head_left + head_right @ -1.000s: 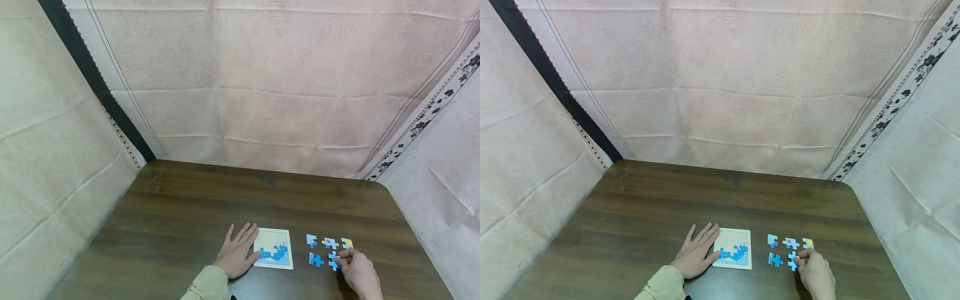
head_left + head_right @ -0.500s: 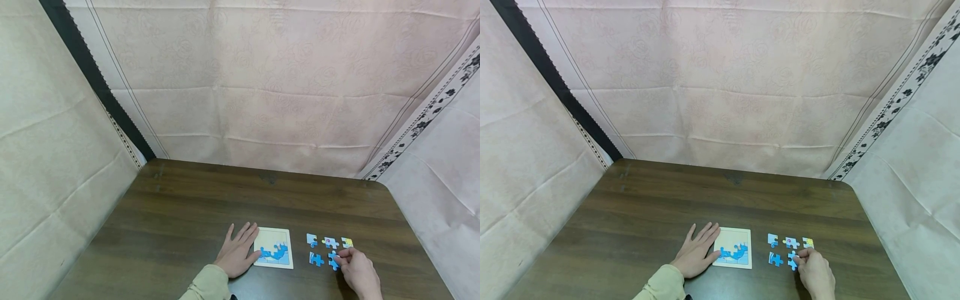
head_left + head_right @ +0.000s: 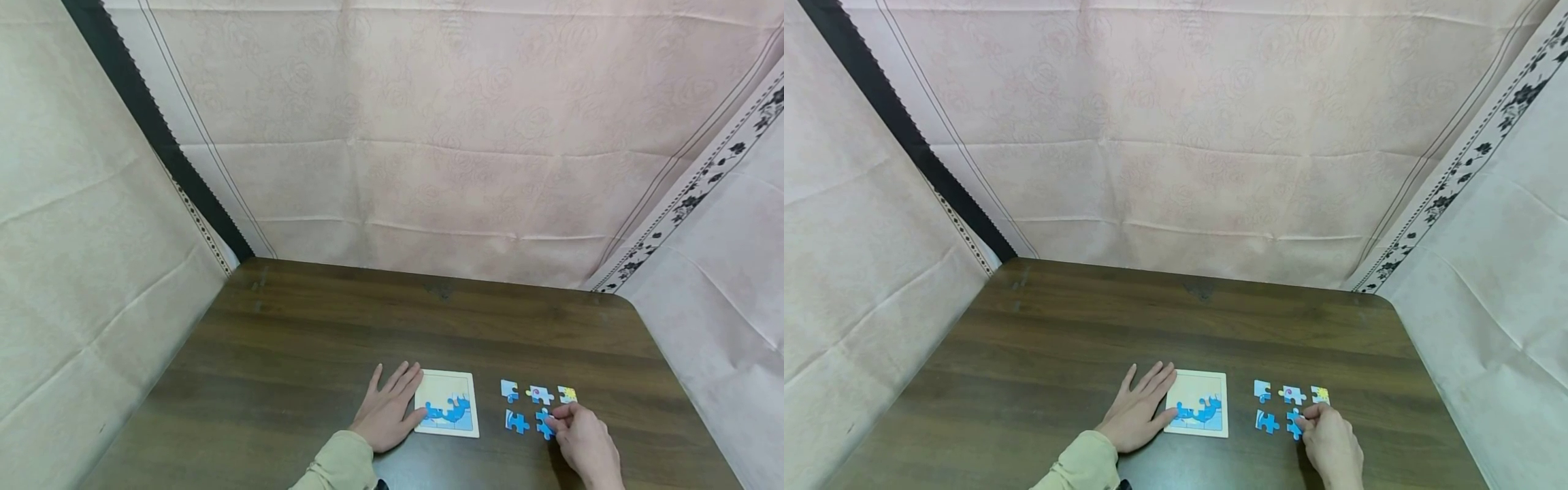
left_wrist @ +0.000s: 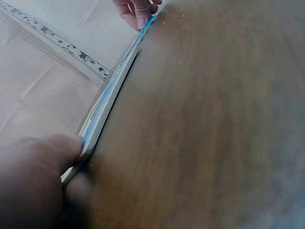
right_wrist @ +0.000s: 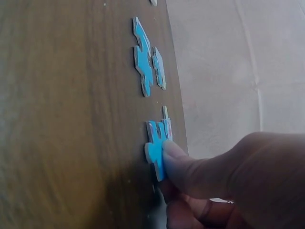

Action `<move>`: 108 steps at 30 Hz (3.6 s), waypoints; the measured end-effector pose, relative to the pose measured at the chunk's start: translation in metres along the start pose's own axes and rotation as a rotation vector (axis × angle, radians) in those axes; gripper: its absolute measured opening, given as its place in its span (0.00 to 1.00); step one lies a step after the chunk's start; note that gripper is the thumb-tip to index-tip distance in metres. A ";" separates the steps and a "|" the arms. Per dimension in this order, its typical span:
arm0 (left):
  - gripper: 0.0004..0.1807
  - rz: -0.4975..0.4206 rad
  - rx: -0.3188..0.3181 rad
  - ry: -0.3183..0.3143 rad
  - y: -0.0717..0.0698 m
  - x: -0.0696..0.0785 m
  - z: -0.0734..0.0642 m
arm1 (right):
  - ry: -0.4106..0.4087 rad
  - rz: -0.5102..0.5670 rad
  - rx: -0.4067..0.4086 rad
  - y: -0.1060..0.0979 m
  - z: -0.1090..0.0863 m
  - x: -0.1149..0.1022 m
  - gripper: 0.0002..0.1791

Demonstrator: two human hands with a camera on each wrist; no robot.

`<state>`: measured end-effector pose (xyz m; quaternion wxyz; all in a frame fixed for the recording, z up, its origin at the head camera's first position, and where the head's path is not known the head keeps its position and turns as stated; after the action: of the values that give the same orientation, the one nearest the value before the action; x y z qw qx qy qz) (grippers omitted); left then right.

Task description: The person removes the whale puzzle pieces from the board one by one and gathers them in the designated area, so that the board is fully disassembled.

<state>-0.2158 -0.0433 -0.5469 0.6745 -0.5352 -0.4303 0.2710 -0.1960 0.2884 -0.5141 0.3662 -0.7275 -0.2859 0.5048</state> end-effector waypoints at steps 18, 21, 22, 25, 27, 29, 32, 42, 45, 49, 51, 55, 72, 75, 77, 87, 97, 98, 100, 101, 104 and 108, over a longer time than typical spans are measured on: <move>0.37 -0.011 0.030 0.023 0.002 0.000 0.000 | -0.007 0.015 0.023 -0.002 -0.004 0.001 0.09; 0.37 -0.015 0.028 0.027 -0.001 0.002 -0.001 | -0.021 0.038 0.054 -0.005 -0.006 -0.003 0.10; 0.37 -0.014 0.029 0.027 -0.002 0.002 -0.001 | -0.033 0.045 0.069 -0.007 -0.007 -0.005 0.11; 0.37 -0.010 0.032 0.024 -0.003 0.002 -0.001 | -0.074 0.063 0.106 -0.010 -0.008 -0.014 0.12; 0.37 -0.005 0.037 0.022 -0.001 0.001 -0.001 | -0.101 0.076 0.121 -0.010 -0.010 -0.021 0.13; 0.37 -0.001 0.045 0.021 0.001 0.000 0.000 | -0.130 0.088 0.125 -0.009 -0.012 -0.030 0.13; 0.37 0.005 0.059 0.022 0.004 -0.002 0.000 | -0.179 0.091 0.132 -0.005 -0.014 -0.045 0.12; 0.37 -0.007 0.018 0.004 0.001 0.000 0.000 | -0.292 0.073 0.087 0.022 -0.020 -0.091 0.10; 0.37 -0.007 0.015 0.004 0.001 0.000 0.000 | -0.303 0.066 0.051 0.031 -0.020 -0.100 0.09; 0.37 0.002 0.033 0.009 0.003 -0.001 0.000 | -0.323 0.054 -0.001 0.043 -0.020 -0.109 0.09; 0.37 0.010 0.038 0.010 0.004 -0.001 0.000 | -0.351 0.047 -0.028 0.050 -0.020 -0.112 0.09; 0.37 0.021 0.040 0.011 0.005 -0.002 0.001 | -0.395 0.020 -0.074 0.061 -0.023 -0.117 0.11; 0.38 0.010 0.047 0.017 0.002 -0.001 0.001 | -0.449 -0.107 -0.041 0.073 -0.028 -0.128 0.14; 0.38 0.024 0.050 0.015 0.002 -0.002 0.002 | -0.443 -0.119 -0.041 0.073 -0.026 -0.129 0.14; 0.38 0.032 0.049 0.011 0.003 -0.003 0.002 | -0.443 -0.129 -0.038 0.073 -0.024 -0.129 0.14; 0.38 0.015 0.040 0.009 0.003 -0.002 0.001 | -0.493 -0.183 -0.022 0.073 -0.025 -0.133 0.13; 0.38 0.019 0.054 0.019 0.005 -0.002 0.002 | -0.491 -0.232 -0.062 0.073 -0.019 -0.139 0.12; 0.38 0.021 0.056 0.019 0.005 -0.002 0.002 | -0.487 -0.238 -0.063 0.073 -0.018 -0.139 0.12; 0.38 0.024 0.057 0.019 0.004 -0.002 0.001 | -0.475 -0.245 -0.065 0.073 -0.017 -0.139 0.13; 0.38 0.025 0.058 0.019 0.004 -0.002 0.001 | -0.474 -0.244 -0.065 0.074 -0.017 -0.139 0.13; 0.38 0.025 0.058 0.017 0.003 -0.002 0.001 | -0.483 -0.227 -0.064 0.074 -0.018 -0.139 0.15; 0.38 0.018 0.053 0.011 0.004 -0.003 0.002 | -0.512 -0.202 -0.063 0.075 -0.018 -0.140 0.17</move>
<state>-0.2184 -0.0436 -0.5510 0.6884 -0.5225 -0.4143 0.2853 -0.2210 0.1313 -0.4986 0.3078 -0.5548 -0.4559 0.6242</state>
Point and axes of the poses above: each hand's wrist, its own z-axis towards the middle knuckle, its own y-axis out of the palm, x = y × z, the point moved 6 cm from there along z, towards the middle knuckle, and after that the axes turned 2 degrees about z, right-handed, at the moved point
